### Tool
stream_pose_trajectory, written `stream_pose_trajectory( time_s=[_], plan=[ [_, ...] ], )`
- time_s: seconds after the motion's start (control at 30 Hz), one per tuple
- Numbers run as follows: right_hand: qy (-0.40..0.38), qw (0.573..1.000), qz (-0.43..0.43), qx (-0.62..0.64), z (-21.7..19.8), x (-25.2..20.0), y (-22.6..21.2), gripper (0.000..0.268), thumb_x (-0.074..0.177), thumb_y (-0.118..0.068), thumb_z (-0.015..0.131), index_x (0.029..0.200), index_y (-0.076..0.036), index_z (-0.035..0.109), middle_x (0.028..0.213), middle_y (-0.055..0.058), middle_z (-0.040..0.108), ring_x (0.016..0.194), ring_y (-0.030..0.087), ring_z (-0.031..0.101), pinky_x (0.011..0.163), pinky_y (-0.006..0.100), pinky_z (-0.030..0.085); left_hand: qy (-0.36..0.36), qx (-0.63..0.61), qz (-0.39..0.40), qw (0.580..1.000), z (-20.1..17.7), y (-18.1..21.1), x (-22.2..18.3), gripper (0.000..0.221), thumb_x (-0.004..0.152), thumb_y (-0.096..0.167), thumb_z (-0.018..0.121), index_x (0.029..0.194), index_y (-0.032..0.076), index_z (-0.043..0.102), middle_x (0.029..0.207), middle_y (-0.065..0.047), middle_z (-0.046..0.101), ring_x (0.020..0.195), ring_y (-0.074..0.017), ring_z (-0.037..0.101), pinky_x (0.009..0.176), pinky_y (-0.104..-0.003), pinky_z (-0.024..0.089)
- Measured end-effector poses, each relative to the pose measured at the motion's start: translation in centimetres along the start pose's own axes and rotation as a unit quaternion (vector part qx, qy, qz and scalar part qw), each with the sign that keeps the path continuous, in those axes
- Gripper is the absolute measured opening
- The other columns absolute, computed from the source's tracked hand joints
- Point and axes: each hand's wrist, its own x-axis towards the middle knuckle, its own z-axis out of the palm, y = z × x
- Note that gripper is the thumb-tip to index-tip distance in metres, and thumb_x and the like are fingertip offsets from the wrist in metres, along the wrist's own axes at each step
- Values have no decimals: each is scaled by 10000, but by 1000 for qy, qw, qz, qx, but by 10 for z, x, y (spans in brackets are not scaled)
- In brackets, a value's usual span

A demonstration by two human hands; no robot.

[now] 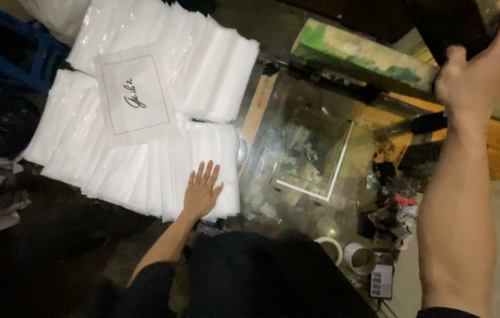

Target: Manually screen printing logos onto white bags using a screen press and a squeegee.

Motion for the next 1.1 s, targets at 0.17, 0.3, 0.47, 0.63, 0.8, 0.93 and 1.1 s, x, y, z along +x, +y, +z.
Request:
stream_pose_trajectory(
  time_s=[0.17,0.3,0.47,0.63,0.8,0.93,1.1],
  plan=[
    [4,1000,13,6,-2,4,-16,565,793,35,851,1312,107,639,1192,300,692,1034,522,638,868,552,468,11,-164,52,985,11,24,-10,572,1135,308,410,1697,200,403,1790,-61,365,1670,-284,298,1302,-557,248],
    [12,998,58,-9,1,8,-19,670,733,14,858,1360,106,640,1282,317,704,1114,520,645,987,560,481,62,-184,214,957,29,132,26,657,1065,377,671,1664,204,465,1753,-98,432,1618,-319,415,1252,-592,363],
    [5,997,70,-33,-2,3,-30,459,734,-79,808,1146,30,638,1065,252,675,930,475,600,804,544,448,-108,-143,181,967,37,236,142,788,1130,623,292,1744,131,238,1824,-145,169,1685,-349,137,1337,-587,109],
    [-9,993,116,12,-5,-3,-41,656,755,-145,757,1390,-63,614,1282,218,711,1172,441,653,882,513,470,-238,-124,155,951,-1,261,212,847,1089,678,207,1757,172,82,1839,-105,-38,1691,-288,-87,1347,-551,-29],
    [-15,992,126,21,-8,6,-51,615,750,-88,719,1352,-89,592,1197,177,671,1089,407,631,839,478,432,-196,-105,202,954,31,238,220,836,1088,695,196,1766,214,101,1852,-56,57,1702,-260,1,1354,-513,-30],
    [-27,991,130,32,-7,2,-46,622,796,-106,798,1386,-101,600,1224,174,676,1120,401,636,884,471,436,-186,-116,198,955,36,238,220,829,1096,685,220,1764,202,130,1849,-69,70,1700,-261,10,1355,-519,-24],
    [-13,992,121,40,-15,2,-59,568,776,-118,678,1336,-159,589,1214,89,661,1119,342,627,849,427,387,-140,-136,208,958,38,240,220,832,1105,690,222,1752,169,186,1828,-103,176,1679,-314,133,1351,-565,34]
  ],
)
